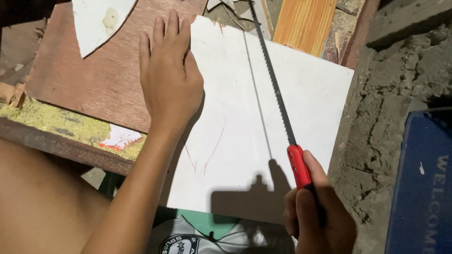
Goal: Cutting a white sheet along a marked line using a hand saw
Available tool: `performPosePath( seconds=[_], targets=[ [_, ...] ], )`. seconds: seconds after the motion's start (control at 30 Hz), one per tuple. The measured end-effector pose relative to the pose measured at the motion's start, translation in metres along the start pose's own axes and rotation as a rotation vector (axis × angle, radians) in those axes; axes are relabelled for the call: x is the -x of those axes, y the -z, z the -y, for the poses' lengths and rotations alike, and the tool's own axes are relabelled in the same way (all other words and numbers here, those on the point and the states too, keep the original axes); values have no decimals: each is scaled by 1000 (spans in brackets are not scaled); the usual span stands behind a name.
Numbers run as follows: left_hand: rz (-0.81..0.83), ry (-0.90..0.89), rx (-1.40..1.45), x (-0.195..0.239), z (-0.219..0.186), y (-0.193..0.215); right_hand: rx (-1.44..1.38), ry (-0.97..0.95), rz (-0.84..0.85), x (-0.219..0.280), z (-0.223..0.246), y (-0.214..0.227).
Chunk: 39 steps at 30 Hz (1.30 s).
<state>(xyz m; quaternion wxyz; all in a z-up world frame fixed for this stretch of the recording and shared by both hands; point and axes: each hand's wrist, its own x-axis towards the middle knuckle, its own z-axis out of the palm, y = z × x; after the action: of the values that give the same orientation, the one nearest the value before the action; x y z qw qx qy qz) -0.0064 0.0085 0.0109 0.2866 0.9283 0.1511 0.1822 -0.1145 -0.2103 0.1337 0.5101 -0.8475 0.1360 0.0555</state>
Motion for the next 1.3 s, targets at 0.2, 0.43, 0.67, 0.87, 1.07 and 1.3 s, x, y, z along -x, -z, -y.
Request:
performPosePath(
  seconds=[0.2,0.43,0.67,0.87,1.07,1.3],
  targets=[
    [0,23,61,-1,-1,3,70,-29,83,5,-15,11],
    [-15,6,33,1,-1,1,145,16,95,9,-33,16],
    [-34,-87,-149,4,1,-8,159,55,111,6,-39,21],
    [10,-75,-206,3,-1,-9,181,-31,122,3,-28,14],
    [1,-69,-243,3,0,-10,126,-58,110,-6,-26,2],
    [-11,-73,-259,2,0,-13,247,106,220,-17,-34,1]
  ],
)
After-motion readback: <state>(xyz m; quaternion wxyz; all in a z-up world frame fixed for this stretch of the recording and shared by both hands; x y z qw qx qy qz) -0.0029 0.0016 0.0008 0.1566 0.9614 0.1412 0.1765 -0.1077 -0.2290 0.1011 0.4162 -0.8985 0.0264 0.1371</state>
